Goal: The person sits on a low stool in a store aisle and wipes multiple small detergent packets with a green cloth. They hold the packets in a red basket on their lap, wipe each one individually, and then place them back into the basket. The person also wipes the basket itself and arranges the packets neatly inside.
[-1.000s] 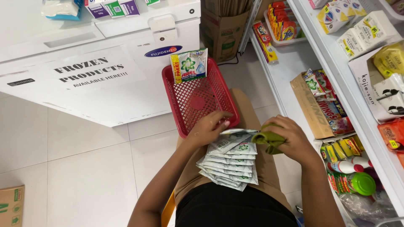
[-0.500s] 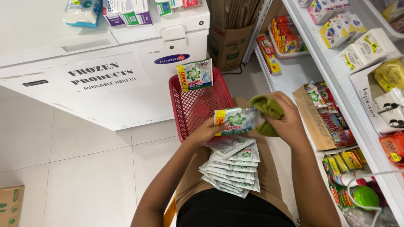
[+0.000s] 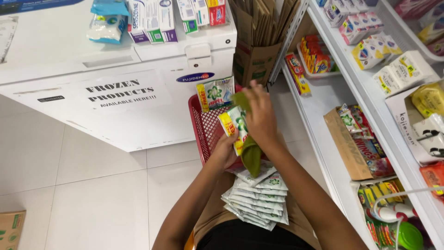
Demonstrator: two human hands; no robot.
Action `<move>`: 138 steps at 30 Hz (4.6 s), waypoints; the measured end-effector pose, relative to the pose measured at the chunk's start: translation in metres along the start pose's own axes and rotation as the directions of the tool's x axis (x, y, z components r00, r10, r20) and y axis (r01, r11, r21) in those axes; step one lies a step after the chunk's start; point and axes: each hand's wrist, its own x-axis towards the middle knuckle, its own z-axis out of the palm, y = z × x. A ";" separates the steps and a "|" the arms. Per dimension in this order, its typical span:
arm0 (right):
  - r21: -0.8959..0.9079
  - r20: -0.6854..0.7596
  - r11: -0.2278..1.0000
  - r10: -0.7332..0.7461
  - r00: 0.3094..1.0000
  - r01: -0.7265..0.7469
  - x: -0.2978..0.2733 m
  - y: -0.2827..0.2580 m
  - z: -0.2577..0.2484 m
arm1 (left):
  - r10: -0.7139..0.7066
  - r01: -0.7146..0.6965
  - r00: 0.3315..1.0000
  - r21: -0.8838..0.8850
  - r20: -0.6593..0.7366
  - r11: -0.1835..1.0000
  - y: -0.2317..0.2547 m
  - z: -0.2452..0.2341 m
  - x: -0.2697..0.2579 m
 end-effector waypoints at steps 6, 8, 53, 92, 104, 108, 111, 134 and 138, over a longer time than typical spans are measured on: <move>0.148 0.124 0.977 -0.169 0.978 0.150 -0.049 -0.027 0.035 | -0.001 0.000 0.996 -0.011 -0.090 1.000 0.021 0.043 -0.016; 0.020 0.122 0.977 -0.214 0.969 0.214 -0.030 -0.035 0.010 | -0.004 0.001 0.994 -0.029 -0.113 1.000 0.019 0.042 -0.016; 0.344 0.365 0.825 0.323 0.873 -0.448 0.002 -0.025 0.033 | 0.270 -0.213 0.893 0.191 -0.360 0.958 -0.007 0.031 0.045; 0.448 0.534 0.813 0.091 0.841 -0.372 -0.065 0.047 0.036 | 0.794 0.057 0.608 0.998 -0.032 -0.003 0.078 -0.016 0.136; 0.530 0.608 0.606 0.216 0.764 -0.593 -0.059 0.105 -0.017 | 0.110 -0.373 0.908 0.899 0.405 -0.232 0.073 0.027 0.021; 0.508 0.656 0.554 0.247 0.713 -0.660 -0.055 0.120 -0.041 | -0.223 -0.440 0.894 0.859 0.390 -0.262 0.068 0.032 -0.005; 0.496 0.684 0.521 0.258 0.683 -0.694 -0.074 0.130 -0.070 | -0.189 -0.404 0.903 0.912 0.386 -0.066 0.057 0.026 -0.010; -0.168 0.715 0.975 0.018 0.699 0.147 -0.076 0.005 -0.153 | -0.469 0.109 0.867 0.854 0.168 0.508 0.028 0.025 -0.018; -0.197 0.679 0.980 0.141 0.721 -0.006 -0.043 -0.013 -0.191 | -0.571 0.341 0.802 0.652 0.173 0.677 0.018 0.032 -0.031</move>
